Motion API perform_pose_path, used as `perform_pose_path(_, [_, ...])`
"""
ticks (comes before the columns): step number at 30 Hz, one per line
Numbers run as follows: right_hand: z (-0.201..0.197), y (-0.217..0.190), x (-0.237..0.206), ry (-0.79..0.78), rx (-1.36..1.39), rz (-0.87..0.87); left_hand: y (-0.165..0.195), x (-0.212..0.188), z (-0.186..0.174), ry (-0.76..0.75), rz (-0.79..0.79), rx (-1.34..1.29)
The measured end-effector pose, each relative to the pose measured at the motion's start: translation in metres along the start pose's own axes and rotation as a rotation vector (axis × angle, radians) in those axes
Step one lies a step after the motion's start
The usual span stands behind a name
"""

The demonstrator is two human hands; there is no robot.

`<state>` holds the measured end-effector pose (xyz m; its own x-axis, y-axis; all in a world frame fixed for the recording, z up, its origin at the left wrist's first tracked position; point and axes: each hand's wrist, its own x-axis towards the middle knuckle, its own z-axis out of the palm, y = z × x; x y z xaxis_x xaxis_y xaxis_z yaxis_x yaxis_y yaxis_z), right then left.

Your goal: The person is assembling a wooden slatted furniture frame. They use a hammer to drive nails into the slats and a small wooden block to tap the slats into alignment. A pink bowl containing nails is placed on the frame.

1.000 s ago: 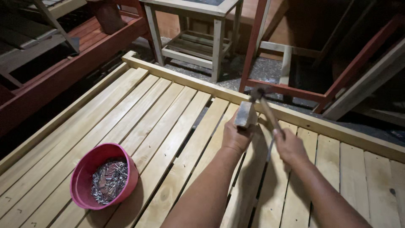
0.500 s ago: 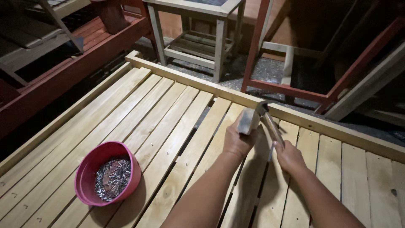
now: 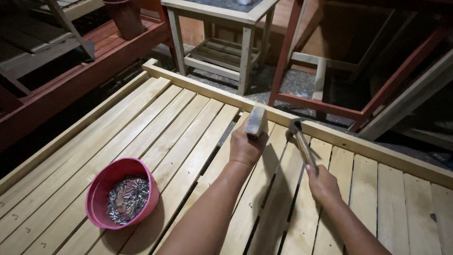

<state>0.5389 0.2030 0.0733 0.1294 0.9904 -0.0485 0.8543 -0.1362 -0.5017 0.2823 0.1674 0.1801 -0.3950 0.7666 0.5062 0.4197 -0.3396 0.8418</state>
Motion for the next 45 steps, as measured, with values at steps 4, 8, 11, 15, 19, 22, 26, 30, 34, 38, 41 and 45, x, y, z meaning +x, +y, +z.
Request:
perform_pose_path(4, [-0.023, -0.036, -0.003, 0.086, 0.215, -0.033, 0.000, 0.004, 0.005, -0.004, -0.084, 0.029])
perform_pose_path(8, [-0.031, -0.046, 0.019, 0.325, 0.323, -0.328, -0.006, 0.016, 0.009, 0.029, -0.138, 0.042])
perform_pose_path(11, [-0.009, -0.026, 0.039, 0.312, 0.286, -0.312, -0.009, 0.022, 0.013, 0.017, -0.120, -0.034])
perform_pose_path(15, [0.036, 0.004, 0.052, 0.067, -0.094, -0.206, -0.009, 0.025, 0.017, -0.004, -0.132, 0.031])
perform_pose_path(19, [0.029, 0.001, 0.042, -0.006, -0.007, -0.056, -0.005, 0.021, 0.016, -0.033, -0.139, 0.037])
perform_pose_path(22, [-0.001, -0.023, 0.024, -0.132, 0.123, 0.115, -0.001, 0.021, 0.014, -0.022, -0.115, 0.024])
perform_pose_path(26, [-0.022, -0.046, 0.012, 0.045, 0.135, -0.061, 0.004, 0.024, 0.014, -0.041, -0.115, 0.070])
perform_pose_path(30, [0.004, -0.033, 0.027, 0.209, 0.297, -0.227, 0.007, 0.029, 0.018, -0.102, -0.158, 0.087])
perform_pose_path(34, [0.031, -0.006, 0.051, -0.050, -0.161, -0.086, 0.007, 0.032, 0.021, -0.110, -0.205, 0.102])
perform_pose_path(38, [0.027, -0.010, 0.047, -0.110, -0.020, 0.017, 0.004, 0.028, 0.019, -0.063, -0.159, 0.091])
perform_pose_path(41, [-0.002, -0.024, 0.033, -0.164, 0.139, 0.104, 0.000, 0.026, 0.019, -0.057, -0.201, -0.017])
perform_pose_path(45, [-0.016, -0.028, 0.025, -0.017, 0.241, -0.029, -0.006, 0.028, 0.022, -0.031, -0.155, -0.028])
